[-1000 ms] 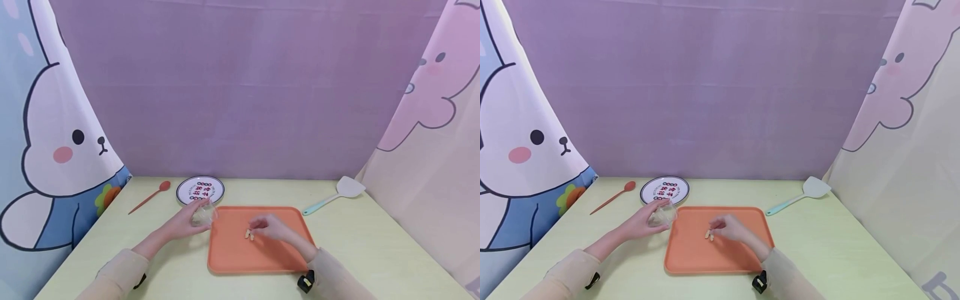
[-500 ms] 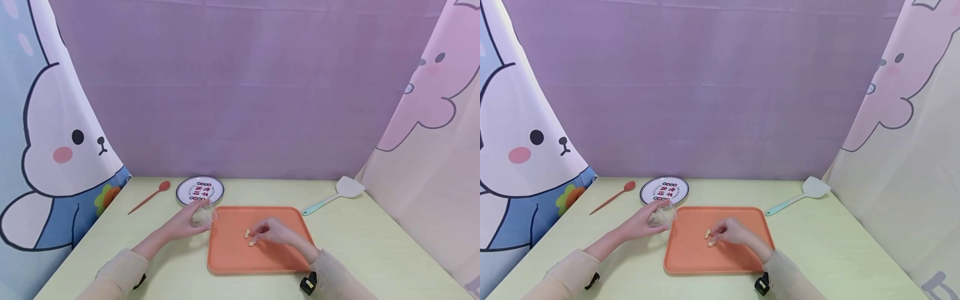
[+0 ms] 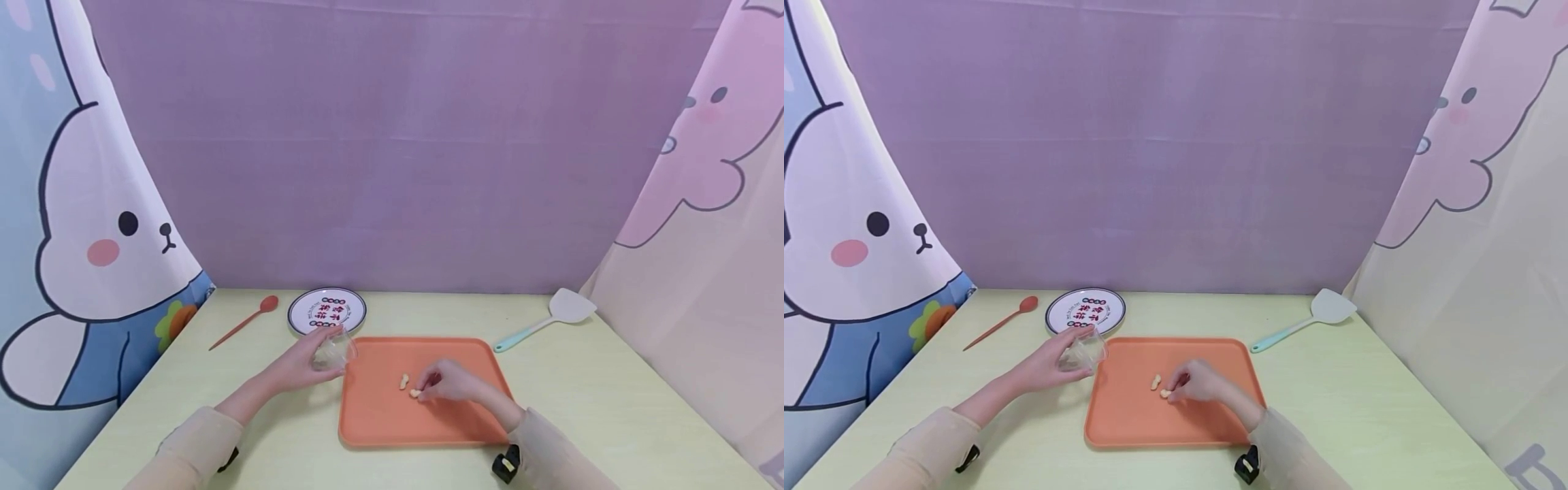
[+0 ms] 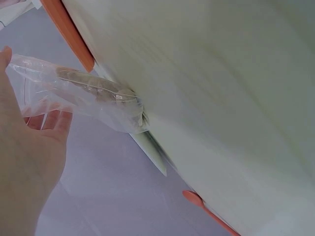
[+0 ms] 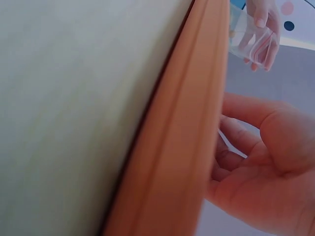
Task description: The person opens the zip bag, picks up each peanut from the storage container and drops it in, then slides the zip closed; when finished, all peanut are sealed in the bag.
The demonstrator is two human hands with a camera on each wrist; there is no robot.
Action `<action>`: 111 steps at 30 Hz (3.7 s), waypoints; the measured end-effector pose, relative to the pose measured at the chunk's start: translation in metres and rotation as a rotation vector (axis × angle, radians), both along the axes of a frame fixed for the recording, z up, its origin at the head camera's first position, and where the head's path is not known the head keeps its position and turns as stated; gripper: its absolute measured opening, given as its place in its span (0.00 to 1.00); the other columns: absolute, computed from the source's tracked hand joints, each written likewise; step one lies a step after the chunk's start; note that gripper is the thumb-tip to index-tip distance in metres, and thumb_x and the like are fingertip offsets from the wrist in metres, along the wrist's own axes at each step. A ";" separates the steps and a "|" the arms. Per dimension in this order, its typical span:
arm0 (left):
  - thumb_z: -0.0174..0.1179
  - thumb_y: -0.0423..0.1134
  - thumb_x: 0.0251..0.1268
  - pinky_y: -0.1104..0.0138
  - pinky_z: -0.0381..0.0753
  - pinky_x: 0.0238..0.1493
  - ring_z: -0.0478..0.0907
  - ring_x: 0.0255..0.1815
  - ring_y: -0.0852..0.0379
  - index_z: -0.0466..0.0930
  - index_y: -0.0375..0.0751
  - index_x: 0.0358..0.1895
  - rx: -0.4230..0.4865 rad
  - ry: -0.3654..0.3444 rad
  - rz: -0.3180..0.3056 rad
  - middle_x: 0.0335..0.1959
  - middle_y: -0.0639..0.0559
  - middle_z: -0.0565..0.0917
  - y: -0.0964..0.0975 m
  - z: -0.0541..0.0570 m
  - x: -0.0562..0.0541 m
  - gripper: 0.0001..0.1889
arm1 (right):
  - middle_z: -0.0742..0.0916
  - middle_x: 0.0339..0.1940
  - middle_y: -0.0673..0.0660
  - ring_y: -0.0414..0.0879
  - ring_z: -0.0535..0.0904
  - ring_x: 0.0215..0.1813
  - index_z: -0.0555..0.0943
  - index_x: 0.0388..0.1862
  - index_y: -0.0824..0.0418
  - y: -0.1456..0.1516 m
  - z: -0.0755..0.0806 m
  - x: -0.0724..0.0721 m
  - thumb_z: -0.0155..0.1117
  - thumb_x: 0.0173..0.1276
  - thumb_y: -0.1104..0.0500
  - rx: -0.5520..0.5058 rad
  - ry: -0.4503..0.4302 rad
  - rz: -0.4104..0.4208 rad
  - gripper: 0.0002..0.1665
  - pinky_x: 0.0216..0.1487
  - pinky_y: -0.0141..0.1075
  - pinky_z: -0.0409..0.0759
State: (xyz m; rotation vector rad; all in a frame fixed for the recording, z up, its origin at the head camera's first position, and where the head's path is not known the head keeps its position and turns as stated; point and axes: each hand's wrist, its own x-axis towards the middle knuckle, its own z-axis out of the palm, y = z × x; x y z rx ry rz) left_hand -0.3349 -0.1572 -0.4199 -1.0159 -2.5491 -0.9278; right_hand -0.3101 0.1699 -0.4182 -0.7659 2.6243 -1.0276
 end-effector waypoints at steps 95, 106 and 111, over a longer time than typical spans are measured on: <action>0.68 0.52 0.53 0.49 0.69 0.64 0.69 0.64 0.46 0.63 0.34 0.66 -0.013 -0.013 -0.013 0.62 0.43 0.73 0.001 0.001 0.001 0.41 | 0.88 0.31 0.53 0.36 0.78 0.29 0.86 0.37 0.62 -0.121 0.032 -0.023 0.67 0.60 0.59 -0.259 0.194 -0.103 0.08 0.30 0.25 0.78; 0.69 0.49 0.51 0.50 0.69 0.64 0.69 0.64 0.45 0.63 0.34 0.66 -0.013 0.016 -0.004 0.62 0.43 0.73 0.001 0.000 0.001 0.41 | 0.88 0.31 0.55 0.39 0.80 0.30 0.85 0.36 0.63 -0.098 0.034 -0.017 0.67 0.60 0.59 -0.306 0.183 -0.098 0.09 0.30 0.26 0.78; 0.68 0.51 0.52 0.50 0.70 0.63 0.69 0.64 0.45 0.63 0.36 0.66 -0.017 0.010 -0.003 0.63 0.44 0.73 0.001 0.000 0.001 0.40 | 0.88 0.33 0.57 0.44 0.82 0.33 0.84 0.37 0.66 -0.082 0.030 -0.014 0.66 0.62 0.60 -0.283 0.196 -0.073 0.09 0.33 0.27 0.79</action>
